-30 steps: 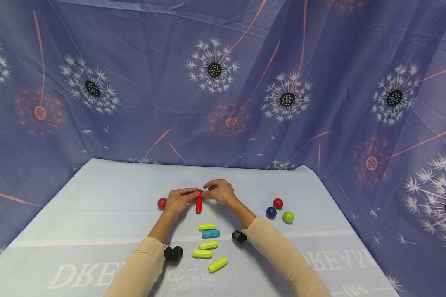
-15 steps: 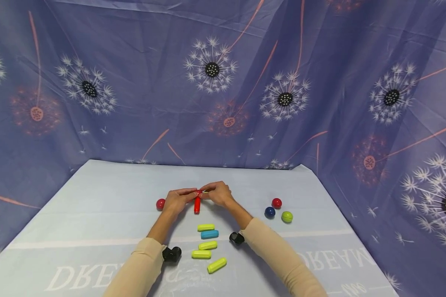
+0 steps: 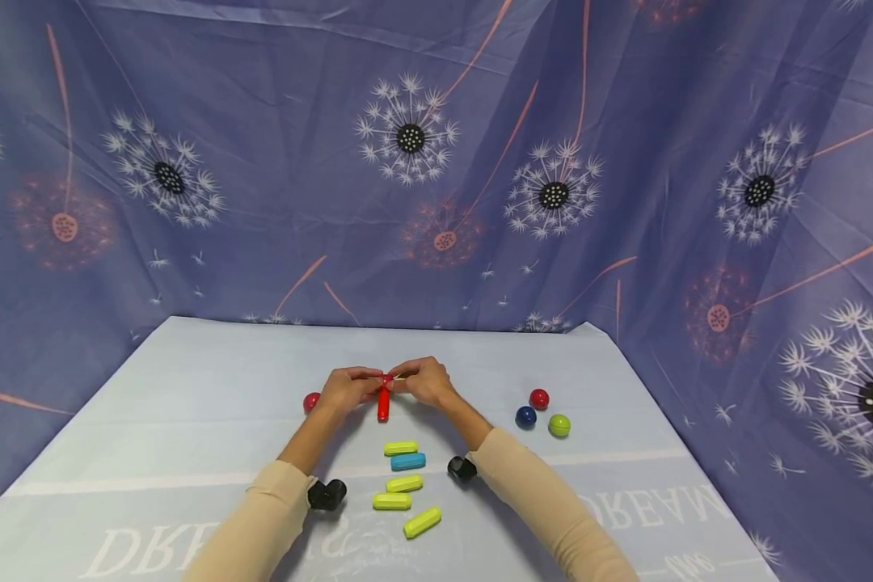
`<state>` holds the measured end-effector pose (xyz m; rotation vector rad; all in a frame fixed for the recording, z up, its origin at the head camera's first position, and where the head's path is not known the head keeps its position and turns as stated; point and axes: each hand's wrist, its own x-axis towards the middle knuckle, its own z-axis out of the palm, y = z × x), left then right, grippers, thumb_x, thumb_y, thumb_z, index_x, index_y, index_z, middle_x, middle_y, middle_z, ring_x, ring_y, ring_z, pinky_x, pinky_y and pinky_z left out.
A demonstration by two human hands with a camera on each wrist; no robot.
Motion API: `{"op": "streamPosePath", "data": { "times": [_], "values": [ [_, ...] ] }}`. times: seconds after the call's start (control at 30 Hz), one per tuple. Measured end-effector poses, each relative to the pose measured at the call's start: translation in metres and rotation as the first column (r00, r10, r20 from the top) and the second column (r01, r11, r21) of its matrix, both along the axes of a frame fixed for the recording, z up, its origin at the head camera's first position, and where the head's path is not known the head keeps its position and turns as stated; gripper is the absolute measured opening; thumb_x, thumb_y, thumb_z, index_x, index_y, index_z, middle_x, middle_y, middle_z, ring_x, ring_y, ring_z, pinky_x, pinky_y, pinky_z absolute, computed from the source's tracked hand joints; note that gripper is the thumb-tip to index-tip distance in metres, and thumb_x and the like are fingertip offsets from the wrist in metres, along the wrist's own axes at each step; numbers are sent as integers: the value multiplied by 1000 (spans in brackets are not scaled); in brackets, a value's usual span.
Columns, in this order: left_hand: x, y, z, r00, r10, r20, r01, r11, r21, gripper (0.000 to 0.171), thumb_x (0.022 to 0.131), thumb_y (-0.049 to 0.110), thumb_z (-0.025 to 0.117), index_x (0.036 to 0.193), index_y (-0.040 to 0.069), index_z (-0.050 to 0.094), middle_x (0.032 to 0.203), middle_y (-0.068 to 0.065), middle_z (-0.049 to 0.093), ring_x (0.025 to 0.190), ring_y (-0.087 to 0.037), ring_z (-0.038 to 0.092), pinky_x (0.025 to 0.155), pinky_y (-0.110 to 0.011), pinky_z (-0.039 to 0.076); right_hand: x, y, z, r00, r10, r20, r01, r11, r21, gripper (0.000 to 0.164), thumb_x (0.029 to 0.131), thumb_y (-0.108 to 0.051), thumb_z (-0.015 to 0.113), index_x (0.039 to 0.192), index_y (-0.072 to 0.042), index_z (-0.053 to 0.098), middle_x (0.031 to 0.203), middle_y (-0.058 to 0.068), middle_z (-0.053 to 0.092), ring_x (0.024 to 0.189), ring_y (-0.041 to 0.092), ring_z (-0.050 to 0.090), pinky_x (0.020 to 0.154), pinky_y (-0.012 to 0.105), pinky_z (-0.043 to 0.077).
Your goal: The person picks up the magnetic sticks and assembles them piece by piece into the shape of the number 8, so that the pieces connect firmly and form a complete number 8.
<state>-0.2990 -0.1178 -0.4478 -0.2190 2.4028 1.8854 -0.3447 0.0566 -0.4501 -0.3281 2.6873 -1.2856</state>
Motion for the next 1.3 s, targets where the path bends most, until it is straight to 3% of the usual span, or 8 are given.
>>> {"op": "streamPosePath", "data": {
  "times": [0.27, 0.43, 0.57, 0.73, 0.83, 0.97, 1.2, 1.3],
  "values": [
    [1, -10, 20, 993, -111, 45, 114, 991, -65, 36, 100, 14, 61, 130, -6, 63, 112, -21, 71, 100, -32, 70, 88, -35, 58, 1, -3, -2, 1000, 5, 1, -5, 1000, -17, 20, 84, -28, 83, 103, -21, 82, 100, -2, 77, 89, 16, 63, 74, 31, 46],
    [7, -21, 33, 990, -138, 9, 138, 976, -166, 31, 97, 14, 65, 124, -1, 68, 112, -20, 71, 96, -32, 69, 87, -39, 58, 2, -5, -3, 1000, 0, 9, 0, 1000, -15, 19, 84, -28, 83, 101, -20, 83, 97, -1, 76, 85, 16, 61, 72, 30, 45],
    [14, -34, 43, 984, -174, -41, 155, 943, -295, 30, 92, 14, 72, 121, 7, 73, 114, -16, 74, 99, -33, 70, 87, -46, 55, 1, -5, -3, 1000, -3, 20, 3, 1000, -11, 19, 83, -29, 83, 101, -21, 83, 94, -1, 75, 84, 17, 59, 70, 30, 44],
    [20, -49, 50, 974, -207, -89, 140, 865, -482, 29, 87, 15, 76, 116, 12, 76, 111, -15, 75, 103, -31, 69, 86, -46, 54, 1, -4, -3, 999, -5, 34, 6, 1000, -5, 20, 84, -30, 83, 102, -22, 82, 98, -2, 75, 87, 17, 59, 72, 30, 44],
    [22, -59, 52, 972, -212, -97, 129, 836, -533, 29, 87, 18, 77, 115, 12, 76, 112, -17, 74, 102, -33, 68, 83, -46, 55, 0, -4, -2, 999, -10, 33, 10, 1000, -6, 20, 84, -29, 83, 102, -22, 82, 101, -1, 75, 89, 17, 59, 73, 30, 45],
    [25, -72, 52, 975, -206, -87, 124, 823, -555, 31, 87, 20, 77, 116, 10, 75, 113, -19, 73, 102, -34, 68, 83, -47, 54, -1, -3, 1, 1000, -9, 25, 10, 1000, -10, 21, 84, -29, 83, 103, -21, 82, 103, 1, 75, 92, 19, 59, 74, 31, 45],
    [30, -94, 47, 967, -254, -11, 198, 780, -593, 42, 87, 26, 78, 123, 7, 71, 118, -24, 71, 108, -41, 65, 87, -54, 51, -2, -2, 2, 1000, -5, 23, 5, 1000, -4, 21, 84, -29, 83, 103, -21, 82, 102, 1, 74, 91, 18, 60, 74, 30, 45],
    [31, -100, 44, 964, -266, 10, 220, 775, -593, 43, 87, 27, 78, 124, 7, 71, 113, -22, 73, 106, -39, 67, 85, -51, 52, -3, -1, 1, 1000, 0, 25, 0, 1000, -7, 20, 84, -29, 83, 103, -21, 82, 102, 1, 75, 91, 18, 60, 73, 30, 46]
  ]
}}
